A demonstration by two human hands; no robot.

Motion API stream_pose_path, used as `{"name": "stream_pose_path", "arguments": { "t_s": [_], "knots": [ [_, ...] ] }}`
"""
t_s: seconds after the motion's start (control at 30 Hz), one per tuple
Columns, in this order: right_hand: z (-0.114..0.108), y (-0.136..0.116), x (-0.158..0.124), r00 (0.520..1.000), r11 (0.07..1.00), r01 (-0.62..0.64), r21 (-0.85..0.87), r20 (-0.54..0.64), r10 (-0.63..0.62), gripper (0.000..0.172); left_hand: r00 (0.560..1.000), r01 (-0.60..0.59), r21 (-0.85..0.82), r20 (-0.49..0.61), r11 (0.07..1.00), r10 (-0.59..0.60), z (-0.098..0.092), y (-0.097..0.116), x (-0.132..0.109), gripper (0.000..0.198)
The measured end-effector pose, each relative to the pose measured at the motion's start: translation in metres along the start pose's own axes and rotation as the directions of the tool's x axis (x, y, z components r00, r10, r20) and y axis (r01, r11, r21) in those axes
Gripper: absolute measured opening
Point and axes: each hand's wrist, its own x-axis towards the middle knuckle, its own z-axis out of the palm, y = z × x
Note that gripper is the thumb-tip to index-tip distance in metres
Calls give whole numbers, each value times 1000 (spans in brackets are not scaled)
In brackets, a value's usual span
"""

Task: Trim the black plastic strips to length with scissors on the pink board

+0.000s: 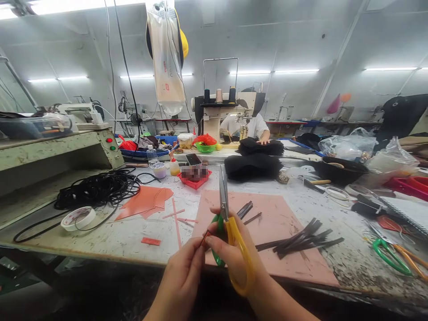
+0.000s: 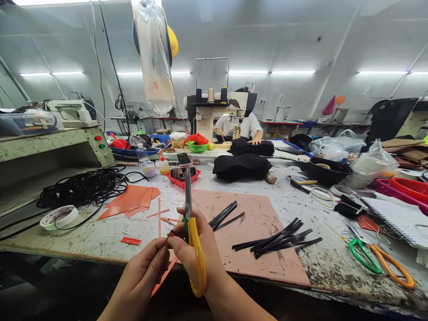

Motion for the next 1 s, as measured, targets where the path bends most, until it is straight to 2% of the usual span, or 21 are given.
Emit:
{"name": "stream_pose_path", "arguments": {
  "t_s": [0.17,0.43,0.6,0.67,0.83,1.0],
  "knots": [
    [0,-1,0,997,995,69,-70,-17,-70,39,1000,26,27,3,999,-26,1,5,1,33],
    [0,-5,-1,996,996,84,-18,-14,-84,38,999,30,36,10,999,-30,2,9,1,36],
    [-2,-7,0,998,997,69,-33,10,-68,37,997,51,-30,66,998,-49,1,8,0,39],
    [-5,-12,4,994,992,111,-64,0,-111,35,994,69,-58,93,996,-63,1,6,-2,40],
    [-28,-40,28,937,927,314,-204,-89,-337,35,976,173,-156,158,972,-148,-1,-2,-10,46],
    [-60,-69,48,858,843,390,-371,-185,-479,37,951,261,-149,209,954,-228,-6,-17,-16,48]
  ]
}}
